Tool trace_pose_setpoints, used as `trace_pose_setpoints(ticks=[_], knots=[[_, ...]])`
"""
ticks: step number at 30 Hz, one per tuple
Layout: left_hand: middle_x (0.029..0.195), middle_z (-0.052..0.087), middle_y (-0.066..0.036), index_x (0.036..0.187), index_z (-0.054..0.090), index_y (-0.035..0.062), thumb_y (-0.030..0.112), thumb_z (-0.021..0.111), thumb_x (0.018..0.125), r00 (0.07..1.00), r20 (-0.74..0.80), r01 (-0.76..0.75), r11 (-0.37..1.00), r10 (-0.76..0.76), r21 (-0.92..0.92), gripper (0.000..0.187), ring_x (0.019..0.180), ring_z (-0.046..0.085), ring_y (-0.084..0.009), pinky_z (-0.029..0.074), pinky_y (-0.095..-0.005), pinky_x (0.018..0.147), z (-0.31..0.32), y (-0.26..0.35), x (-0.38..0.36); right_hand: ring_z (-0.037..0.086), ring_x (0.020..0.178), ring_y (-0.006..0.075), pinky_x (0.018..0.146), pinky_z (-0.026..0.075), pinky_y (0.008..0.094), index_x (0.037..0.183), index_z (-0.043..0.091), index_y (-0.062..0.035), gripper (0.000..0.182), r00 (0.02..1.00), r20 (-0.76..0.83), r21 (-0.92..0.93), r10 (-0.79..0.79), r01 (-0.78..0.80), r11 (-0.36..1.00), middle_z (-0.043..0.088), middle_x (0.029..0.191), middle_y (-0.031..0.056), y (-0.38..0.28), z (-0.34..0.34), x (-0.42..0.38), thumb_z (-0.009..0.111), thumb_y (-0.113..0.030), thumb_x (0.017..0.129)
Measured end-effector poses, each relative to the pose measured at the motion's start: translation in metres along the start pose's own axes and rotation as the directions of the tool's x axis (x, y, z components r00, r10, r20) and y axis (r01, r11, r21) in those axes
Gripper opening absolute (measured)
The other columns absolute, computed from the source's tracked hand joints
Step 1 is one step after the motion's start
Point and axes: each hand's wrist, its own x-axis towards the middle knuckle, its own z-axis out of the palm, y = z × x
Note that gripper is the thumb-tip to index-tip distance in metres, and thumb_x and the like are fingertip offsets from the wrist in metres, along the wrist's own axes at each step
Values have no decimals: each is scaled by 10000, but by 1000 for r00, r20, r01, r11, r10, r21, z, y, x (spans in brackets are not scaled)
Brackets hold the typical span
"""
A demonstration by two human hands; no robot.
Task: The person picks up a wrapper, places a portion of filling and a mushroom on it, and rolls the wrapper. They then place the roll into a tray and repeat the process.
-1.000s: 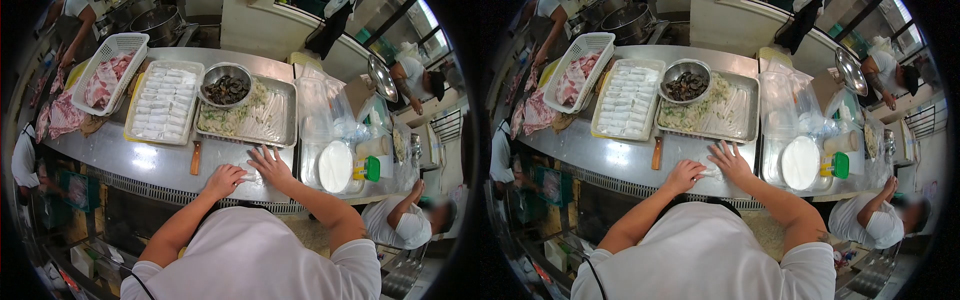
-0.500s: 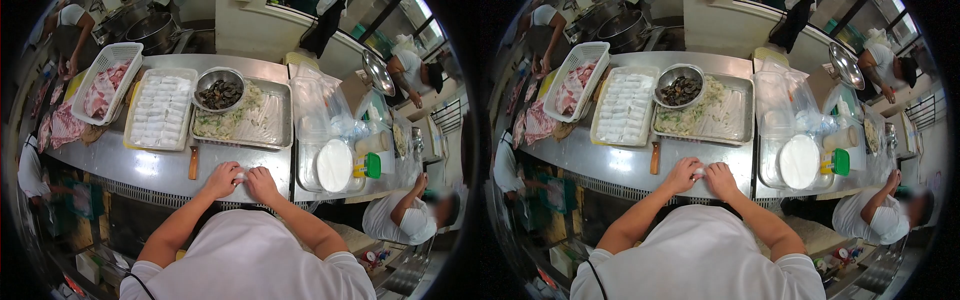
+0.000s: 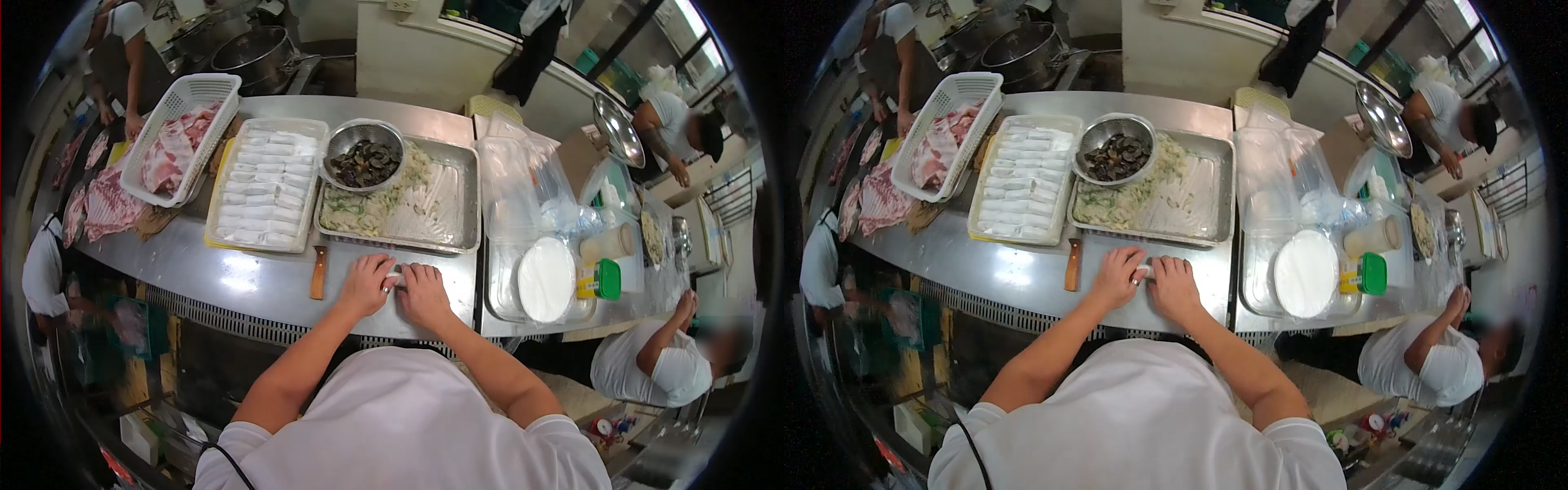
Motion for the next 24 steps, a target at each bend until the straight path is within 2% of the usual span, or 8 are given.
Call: trace_pose_setpoints(ticks=[4,7,10,13,14,18,20,24], knots=[[1378,644,-191,1391,638,0,237,726,1009,987,-72,138,987,-144,-88,458,1252,598,-417,478,-527,1079,-14,5,-28,622,1207,367,1147,429,527,1482,560,-30,668,990,139,-3,-5,6,1000,667,1261,186,3,7,14,786,-161,867],[1369,645,-204,1387,635,-10,222,728,1001,969,-93,218,969,-229,-116,460,1258,593,-432,471,-530,1097,-21,4,-56,662,1151,396,1083,486,514,1466,616,-7,645,968,238,110,80,-109,988,708,1219,194,1,-1,24,774,-143,855],[1350,652,-196,1367,644,0,227,722,1002,961,-117,242,966,-252,-93,437,1248,596,-425,474,-528,1088,-28,6,-65,711,1046,390,1001,552,474,1362,698,16,542,975,126,402,183,-219,889,743,1136,211,-7,-10,40,769,-141,848],[1333,658,-190,1358,652,21,219,729,995,961,-74,257,960,-266,-111,420,1230,598,-433,476,-524,1081,-29,6,-64,729,1017,419,911,588,465,1236,745,31,415,980,104,523,171,-200,828,747,1113,245,-27,-41,93,742,-131,854],[1322,662,-174,1333,660,29,235,729,985,967,-69,243,968,-247,-57,410,1220,606,-418,474,-521,1078,-26,5,-64,736,1001,374,913,585,436,1235,755,9,411,974,128,563,185,-225,795,754,1105,223,-39,-55,118,751,-138,851],[1321,665,-153,1317,660,46,276,713,1000,974,-47,219,975,-221,-40,395,1237,609,-374,458,-508,1093,-32,7,-63,766,930,293,880,599,405,1191,766,12,380,999,-27,662,32,-6,749,783,1015,200,-71,-74,238,763,-146,845],[1325,667,-157,1317,668,45,262,732,984,972,-50,225,972,-228,-63,403,1227,615,-378,468,-514,1083,-31,6,-62,787,977,323,889,601,431,1175,760,25,382,993,110,545,51,-103,832,789,991,228,-97,-93,295,762,-169,846],[1321,673,-157,1310,678,41,265,745,983,970,-46,237,970,-239,-56,402,1219,629,-363,484,-508,1068,-24,4,-67,763,1052,438,933,594,499,1180,765,23,377,997,42,329,-65,48,943,789,1080,273,-103,-43,387,735,-139,841]])
